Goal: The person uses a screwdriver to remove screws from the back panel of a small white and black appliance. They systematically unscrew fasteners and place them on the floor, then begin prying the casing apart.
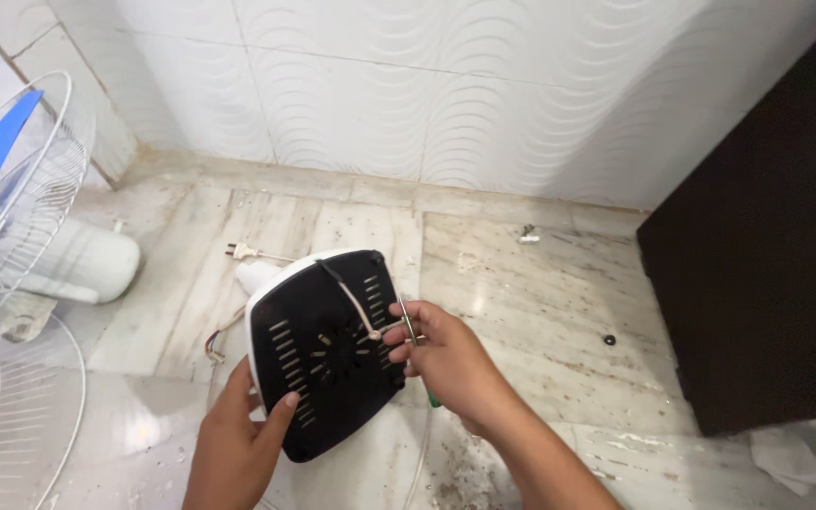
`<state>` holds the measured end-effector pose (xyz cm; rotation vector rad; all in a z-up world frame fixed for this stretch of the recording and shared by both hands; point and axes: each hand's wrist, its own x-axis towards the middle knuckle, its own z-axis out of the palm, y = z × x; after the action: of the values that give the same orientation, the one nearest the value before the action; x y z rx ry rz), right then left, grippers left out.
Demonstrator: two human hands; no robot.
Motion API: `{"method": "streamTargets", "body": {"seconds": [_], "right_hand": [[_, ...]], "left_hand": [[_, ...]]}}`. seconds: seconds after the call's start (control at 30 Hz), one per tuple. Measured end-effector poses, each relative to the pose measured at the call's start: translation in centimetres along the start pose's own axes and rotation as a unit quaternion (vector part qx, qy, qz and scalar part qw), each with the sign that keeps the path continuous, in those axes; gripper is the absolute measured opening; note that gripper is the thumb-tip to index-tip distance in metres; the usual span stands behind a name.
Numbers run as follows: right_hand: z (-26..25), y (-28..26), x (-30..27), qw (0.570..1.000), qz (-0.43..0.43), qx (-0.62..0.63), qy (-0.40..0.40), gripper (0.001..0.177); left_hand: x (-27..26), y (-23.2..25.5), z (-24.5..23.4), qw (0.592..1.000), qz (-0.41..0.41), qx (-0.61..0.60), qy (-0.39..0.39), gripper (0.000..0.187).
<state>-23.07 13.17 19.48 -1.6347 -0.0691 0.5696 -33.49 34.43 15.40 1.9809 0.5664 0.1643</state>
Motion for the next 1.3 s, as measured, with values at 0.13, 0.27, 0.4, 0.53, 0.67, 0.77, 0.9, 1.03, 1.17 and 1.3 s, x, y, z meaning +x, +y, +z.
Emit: {"method": "streamTargets", "body": {"seconds": [0.13,0.27,0.4,0.53,0.67,0.77,0.9,1.03,1.17,1.3], "right_hand": [[0.2,-1.6,-0.3,0.998,-0.023,-0.058,-0.026,0.066],[1.1,-2.5,-1.3,0.994,-0.061,-0.085,-0.035,0.06],[1.9,-2.7,-1.7,0.993,-0.11,-0.045,-0.018,0.04],[0.9,-2.6,-1.7,0.986,-0.115,-0.085,0.083,0.031],[-0.7,-2.4,-1.3,0.986,-0.056,-0.077,0.137,0.04],[-1.3,-2.5,-1.2,0.985,-0.07,-0.066,0.146,0.038],[-1.0,-3.3,-1.2,0.982,-0.103,-0.063,0.144,0.028],[-0.8,-3.5,-1.6,0.981,-0.109,-0.054,0.153,0.023],[-1.3,-3.1,-1.7,0.966,-0.156,-0.107,0.174,0.021],[-1.9,-3.1,-1.3,0.947,-0.235,-0.124,0.18,0.023]], "left_hand": [[-0.1,-0.7,0.0,0.999,0.012,-0.048,-0.013,0.046],[-0.8,-1.3,-0.4,1.0,-0.013,0.0,0.001,0.031],[-1.3,-0.8,-0.8,1.0,-0.02,-0.01,0.014,0.028],[-1.4,-0.6,-0.7,0.999,-0.032,0.0,0.02,0.031],[-1.4,-0.6,-0.7,0.999,-0.016,-0.016,0.038,0.053],[-1.4,-0.3,-1.2,0.996,0.03,0.004,0.087,0.078],[-1.0,0.8,-2.4,0.953,0.236,0.082,0.171,0.079],[1.7,3.8,-2.6,0.93,0.312,0.115,0.155,0.075],[4.5,6.9,-2.3,0.958,0.254,0.123,0.044,0.061],[4.2,7.2,-3.2,0.968,0.212,0.126,0.041,0.049]]}}
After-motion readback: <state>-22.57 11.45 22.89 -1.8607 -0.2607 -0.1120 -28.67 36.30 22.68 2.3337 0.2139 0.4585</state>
